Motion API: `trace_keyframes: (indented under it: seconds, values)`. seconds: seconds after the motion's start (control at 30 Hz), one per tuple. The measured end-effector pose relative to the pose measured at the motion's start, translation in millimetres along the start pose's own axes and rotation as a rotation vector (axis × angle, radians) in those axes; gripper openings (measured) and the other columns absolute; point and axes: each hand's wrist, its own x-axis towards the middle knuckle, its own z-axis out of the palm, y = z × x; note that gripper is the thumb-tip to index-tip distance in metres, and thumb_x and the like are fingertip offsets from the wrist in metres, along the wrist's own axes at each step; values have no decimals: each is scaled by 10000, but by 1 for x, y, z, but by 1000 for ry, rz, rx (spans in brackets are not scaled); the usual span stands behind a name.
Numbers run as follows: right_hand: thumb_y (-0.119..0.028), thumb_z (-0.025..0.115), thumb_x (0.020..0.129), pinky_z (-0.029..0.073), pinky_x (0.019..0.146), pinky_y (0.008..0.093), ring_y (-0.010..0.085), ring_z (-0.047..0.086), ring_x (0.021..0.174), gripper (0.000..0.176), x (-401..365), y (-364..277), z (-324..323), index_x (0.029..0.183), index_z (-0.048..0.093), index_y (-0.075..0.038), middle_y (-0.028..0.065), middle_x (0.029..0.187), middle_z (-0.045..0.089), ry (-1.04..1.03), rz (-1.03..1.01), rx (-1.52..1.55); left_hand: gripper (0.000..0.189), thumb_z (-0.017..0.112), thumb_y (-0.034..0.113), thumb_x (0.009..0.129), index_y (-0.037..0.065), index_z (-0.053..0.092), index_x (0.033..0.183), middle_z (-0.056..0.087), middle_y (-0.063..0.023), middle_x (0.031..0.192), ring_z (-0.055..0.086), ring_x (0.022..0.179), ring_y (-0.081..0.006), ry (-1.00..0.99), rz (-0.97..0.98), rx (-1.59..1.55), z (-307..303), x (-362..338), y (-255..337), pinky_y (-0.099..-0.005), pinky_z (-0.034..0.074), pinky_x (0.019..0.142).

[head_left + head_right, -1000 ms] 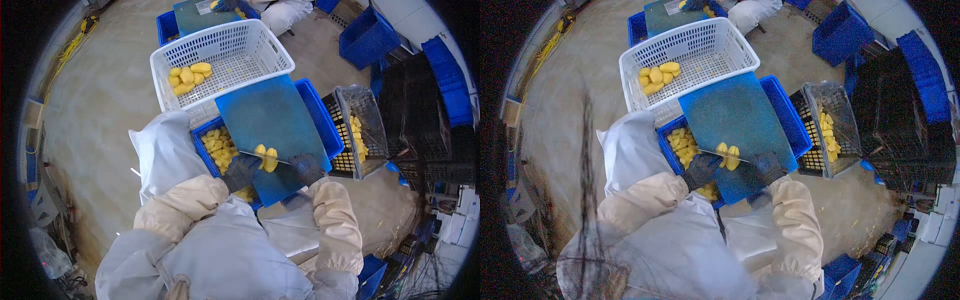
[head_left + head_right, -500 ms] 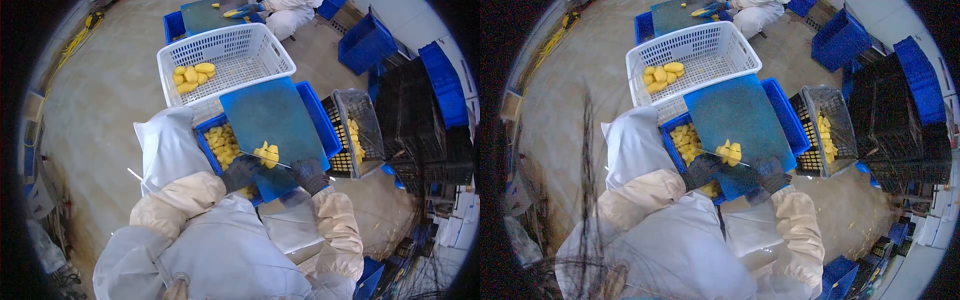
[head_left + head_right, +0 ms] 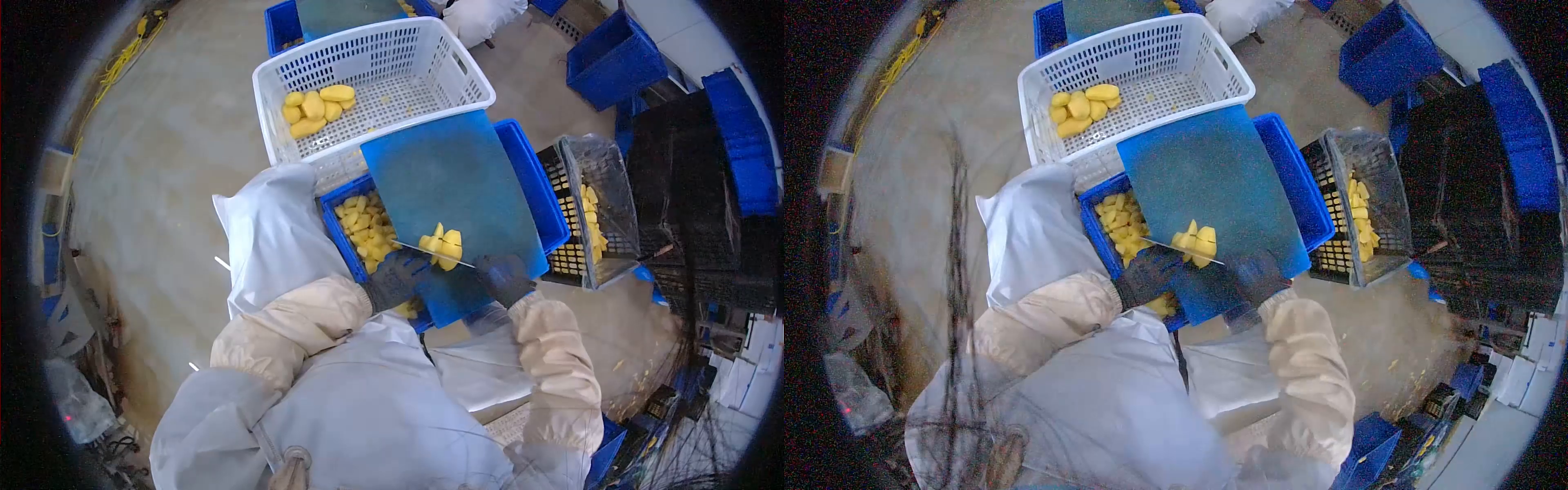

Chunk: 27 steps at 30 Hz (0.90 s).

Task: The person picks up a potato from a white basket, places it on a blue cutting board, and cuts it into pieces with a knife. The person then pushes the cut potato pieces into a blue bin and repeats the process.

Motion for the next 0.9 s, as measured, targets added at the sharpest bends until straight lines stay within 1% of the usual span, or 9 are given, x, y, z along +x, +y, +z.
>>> trace_keyframes:
  seconds: [0.13, 0.2, 0.33, 0.4, 0.53, 0.63, 0.7, 0.8, 0.9]
  values:
    - [-215, 594, 725, 458, 529, 418, 286, 603, 607, 105, 5, -7, 3, 760, 596, -116, 101, 652, 595, -142, 96, -115, 316, 575, 191, 691, 80, 591, 987, 558, -88, 1088, 524, 990, -264, 66, 60, 59, 1, -2, 3, -409, 426, 818]
    - [-225, 587, 737, 445, 551, 427, 283, 593, 613, 116, 0, -5, 6, 753, 595, -111, 95, 643, 578, -36, 67, -79, 308, 581, 192, 684, 80, 593, 971, 562, -92, 1075, 527, 986, -267, -69, -83, -10, 9, 2, 3, -412, 439, 797]
    - [-239, 577, 767, 443, 559, 420, 293, 590, 632, 131, -9, -19, 14, 759, 602, -111, 100, 646, 578, 262, 62, -189, 289, 587, 192, 680, 85, 596, 949, 564, -107, 1044, 550, 941, -282, 60, 13, 2, -6, -1, 1, -422, 446, 772]
    - [-264, 577, 787, 447, 561, 427, 313, 591, 634, 143, -11, -26, 1, 773, 607, -125, 114, 683, 593, 168, 181, 36, 259, 594, 201, 698, 89, 595, 931, 571, -108, 1005, 567, 900, -293, -49, -36, -12, -33, 2, 13, -422, 457, 746]
    - [-292, 580, 797, 454, 564, 435, 330, 595, 643, 175, -14, -47, -17, 776, 607, -120, 131, 704, 604, 120, 472, 1, 271, 609, 188, 737, 75, 593, 982, 586, -122, 932, 579, 855, -299, -9, -181, -40, -58, 4, 12, -436, 465, 740]
    - [-298, 575, 797, 463, 567, 442, 337, 603, 652, 184, -32, -38, 39, 805, 607, -117, 137, 712, 615, 255, 582, -195, 258, 602, 190, 782, 57, 586, 1002, 586, -146, 988, 565, 914, -321, 238, -230, -126, -80, 4, 4, -430, 454, 794]
    - [-291, 553, 808, 463, 571, 454, 342, 605, 664, 182, -46, -28, 80, 853, 604, -122, 137, 700, 614, 312, 900, 250, 234, 581, 178, 817, 49, 585, 1012, 586, -158, 1025, 555, 956, -335, 358, -359, -252, -87, 4, -4, -421, 447, 825]
    - [-310, 537, 809, 459, 581, 470, 349, 605, 664, 197, -22, -79, 41, 861, 605, -132, 142, 717, 620, 31, 719, -73, 200, 575, 141, 793, 33, 580, 961, 587, -156, 954, 570, 851, -348, 570, -350, -229, -86, 5, -18, -420, 463, 747]
    - [-334, 529, 816, 457, 594, 479, 362, 603, 660, 234, -11, -112, 46, 843, 605, -115, 151, 716, 620, 74, 656, 131, 187, 568, 118, 806, 30, 585, 970, 590, -161, 953, 570, 879, -342, 629, -343, -246, -96, 5, -22, -413, 462, 772]
